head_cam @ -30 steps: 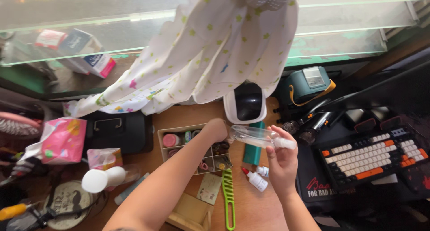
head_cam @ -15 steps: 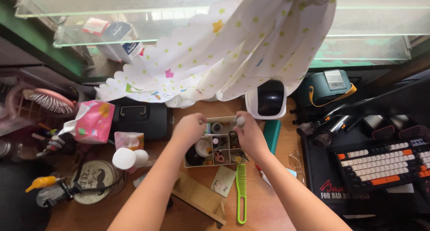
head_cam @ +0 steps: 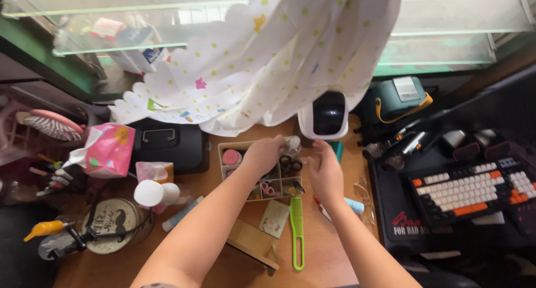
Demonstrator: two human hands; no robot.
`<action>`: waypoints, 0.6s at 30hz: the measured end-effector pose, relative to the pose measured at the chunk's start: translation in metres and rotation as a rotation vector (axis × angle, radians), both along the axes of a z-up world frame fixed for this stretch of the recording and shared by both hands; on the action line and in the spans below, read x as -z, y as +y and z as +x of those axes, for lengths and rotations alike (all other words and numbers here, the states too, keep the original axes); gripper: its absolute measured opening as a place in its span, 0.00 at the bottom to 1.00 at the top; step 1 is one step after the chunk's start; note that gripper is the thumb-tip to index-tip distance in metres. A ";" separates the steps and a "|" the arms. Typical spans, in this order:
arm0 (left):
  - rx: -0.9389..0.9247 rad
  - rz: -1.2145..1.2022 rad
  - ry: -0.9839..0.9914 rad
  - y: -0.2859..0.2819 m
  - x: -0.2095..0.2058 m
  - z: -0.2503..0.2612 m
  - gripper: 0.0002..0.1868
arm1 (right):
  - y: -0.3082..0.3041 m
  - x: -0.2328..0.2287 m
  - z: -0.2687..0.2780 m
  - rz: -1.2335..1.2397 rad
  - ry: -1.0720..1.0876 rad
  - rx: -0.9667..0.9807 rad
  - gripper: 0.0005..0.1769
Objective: The person organizes various household items including a small bin, a desk fan, a document, and cosmetics on a desk and in a drawer.
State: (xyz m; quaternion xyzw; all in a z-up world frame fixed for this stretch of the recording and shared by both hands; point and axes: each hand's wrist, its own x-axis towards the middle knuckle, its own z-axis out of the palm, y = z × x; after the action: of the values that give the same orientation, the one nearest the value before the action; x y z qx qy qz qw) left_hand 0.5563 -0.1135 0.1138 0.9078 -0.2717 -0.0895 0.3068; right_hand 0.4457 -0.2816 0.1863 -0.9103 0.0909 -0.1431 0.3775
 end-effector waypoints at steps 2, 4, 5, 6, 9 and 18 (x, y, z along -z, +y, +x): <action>-0.031 -0.027 0.017 -0.007 0.007 -0.002 0.08 | -0.014 0.010 -0.017 0.152 0.026 0.081 0.25; -0.065 -0.053 0.019 -0.009 0.009 0.000 0.08 | -0.023 0.022 -0.033 0.165 0.008 0.102 0.24; -0.069 -0.115 0.061 -0.007 0.010 -0.001 0.07 | -0.027 0.030 -0.041 0.173 -0.007 0.118 0.23; -0.073 -0.178 0.103 -0.006 0.009 -0.003 0.08 | -0.029 0.038 -0.048 0.172 -0.007 0.124 0.23; -0.050 -0.242 0.186 0.001 -0.007 -0.005 0.11 | -0.029 0.056 -0.069 0.193 0.101 0.109 0.21; -0.195 -0.326 0.422 0.066 -0.110 -0.048 0.10 | 0.012 0.027 -0.092 0.258 0.064 -0.091 0.20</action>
State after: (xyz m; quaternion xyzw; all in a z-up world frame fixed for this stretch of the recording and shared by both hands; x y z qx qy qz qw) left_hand 0.5082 -0.0471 0.2237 0.8295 -0.1240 -0.2019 0.5057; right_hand 0.3532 -0.2697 0.1589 -0.8616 0.0792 -0.0837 0.4943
